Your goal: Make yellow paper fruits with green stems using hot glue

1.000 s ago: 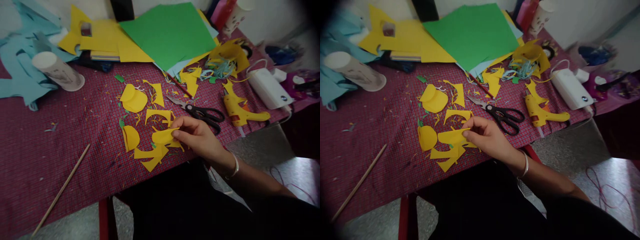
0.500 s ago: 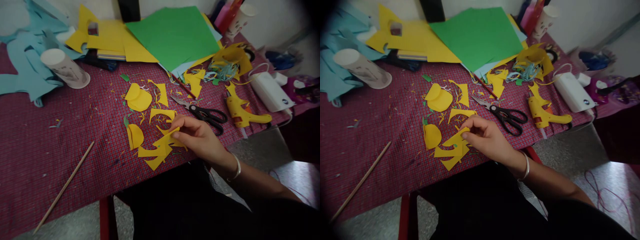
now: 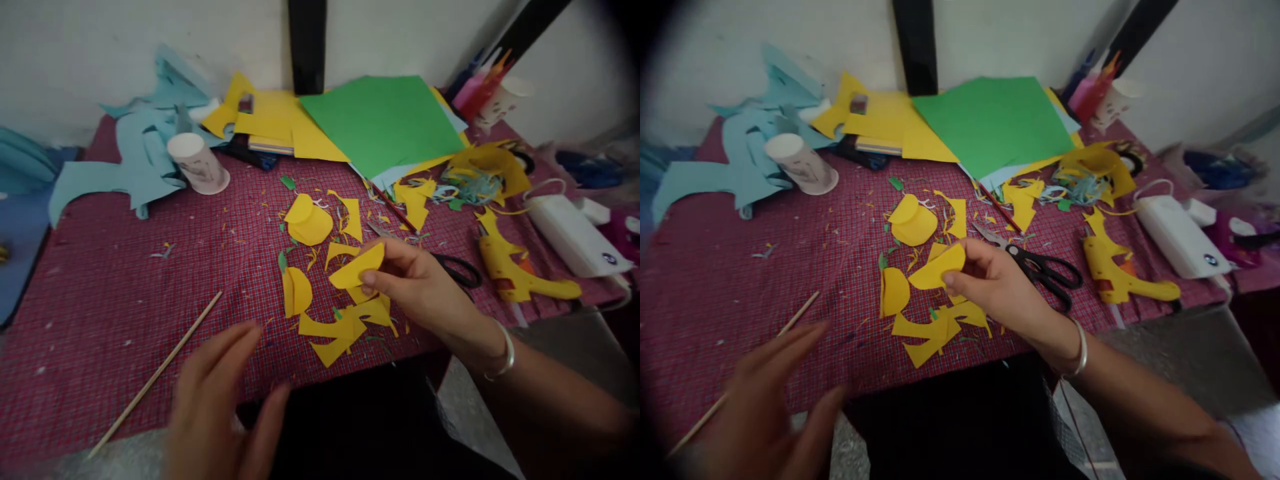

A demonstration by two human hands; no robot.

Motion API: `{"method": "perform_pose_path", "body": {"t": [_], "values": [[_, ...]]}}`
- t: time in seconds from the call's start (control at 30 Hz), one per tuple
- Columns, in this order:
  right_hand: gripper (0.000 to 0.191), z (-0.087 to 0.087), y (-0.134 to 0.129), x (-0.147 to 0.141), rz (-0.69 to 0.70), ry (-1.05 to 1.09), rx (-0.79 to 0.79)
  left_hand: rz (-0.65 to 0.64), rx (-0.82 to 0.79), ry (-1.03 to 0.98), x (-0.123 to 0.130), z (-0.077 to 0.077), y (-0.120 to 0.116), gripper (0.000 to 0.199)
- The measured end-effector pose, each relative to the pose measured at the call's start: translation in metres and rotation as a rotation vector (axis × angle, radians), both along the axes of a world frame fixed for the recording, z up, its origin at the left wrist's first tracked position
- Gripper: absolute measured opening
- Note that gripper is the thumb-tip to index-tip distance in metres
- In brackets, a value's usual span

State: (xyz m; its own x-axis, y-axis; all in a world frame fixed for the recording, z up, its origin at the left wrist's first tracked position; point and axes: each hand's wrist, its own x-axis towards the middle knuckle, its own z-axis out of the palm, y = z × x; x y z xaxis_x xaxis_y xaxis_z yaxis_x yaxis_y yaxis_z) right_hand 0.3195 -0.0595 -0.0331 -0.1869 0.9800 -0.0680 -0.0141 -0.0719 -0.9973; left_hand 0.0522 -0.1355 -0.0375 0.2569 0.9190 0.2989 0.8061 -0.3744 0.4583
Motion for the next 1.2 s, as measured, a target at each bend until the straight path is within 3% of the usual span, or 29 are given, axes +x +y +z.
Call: {"method": "perform_pose_path", "body": {"t": [0.13,0.3,0.5,0.6,0.73,0.87,0.97,1.07,1.2], "values": [[0.009,-0.001,-0.001,0.0,-0.028,-0.141,0.097,-0.113,0.014,0.23,0.027,-0.019,0.023,0.05],[0.018,0.001,-0.007,-0.005,0.012,-0.091,-0.001,-0.168,0.047,0.277,0.038,-0.025,0.03,0.035],[0.034,0.001,-0.012,-0.008,0.182,0.01,-0.005,-0.177,0.043,0.24,0.035,-0.02,0.04,0.027],[0.035,0.001,-0.019,-0.008,0.275,-0.007,0.027,-0.268,0.106,0.278,0.026,-0.023,0.044,0.027],[0.032,0.002,-0.026,-0.009,0.302,0.001,0.082,-0.384,0.233,0.395,0.013,-0.033,0.047,0.031],[0.037,0.0,-0.036,-0.008,0.264,-0.012,0.124,-0.345,0.207,0.41,0.013,-0.034,0.043,0.03],[0.042,-0.003,-0.045,-0.006,0.277,-0.105,0.151,-0.213,0.093,0.255,0.018,-0.027,0.037,0.035],[0.051,-0.002,-0.05,-0.005,0.321,-0.214,0.281,-0.089,-0.09,-0.116,0.022,-0.018,0.031,0.029],[0.055,0.011,-0.047,-0.01,0.392,-0.208,0.488,0.127,-0.647,-0.814,0.033,-0.008,0.023,0.021]]}}
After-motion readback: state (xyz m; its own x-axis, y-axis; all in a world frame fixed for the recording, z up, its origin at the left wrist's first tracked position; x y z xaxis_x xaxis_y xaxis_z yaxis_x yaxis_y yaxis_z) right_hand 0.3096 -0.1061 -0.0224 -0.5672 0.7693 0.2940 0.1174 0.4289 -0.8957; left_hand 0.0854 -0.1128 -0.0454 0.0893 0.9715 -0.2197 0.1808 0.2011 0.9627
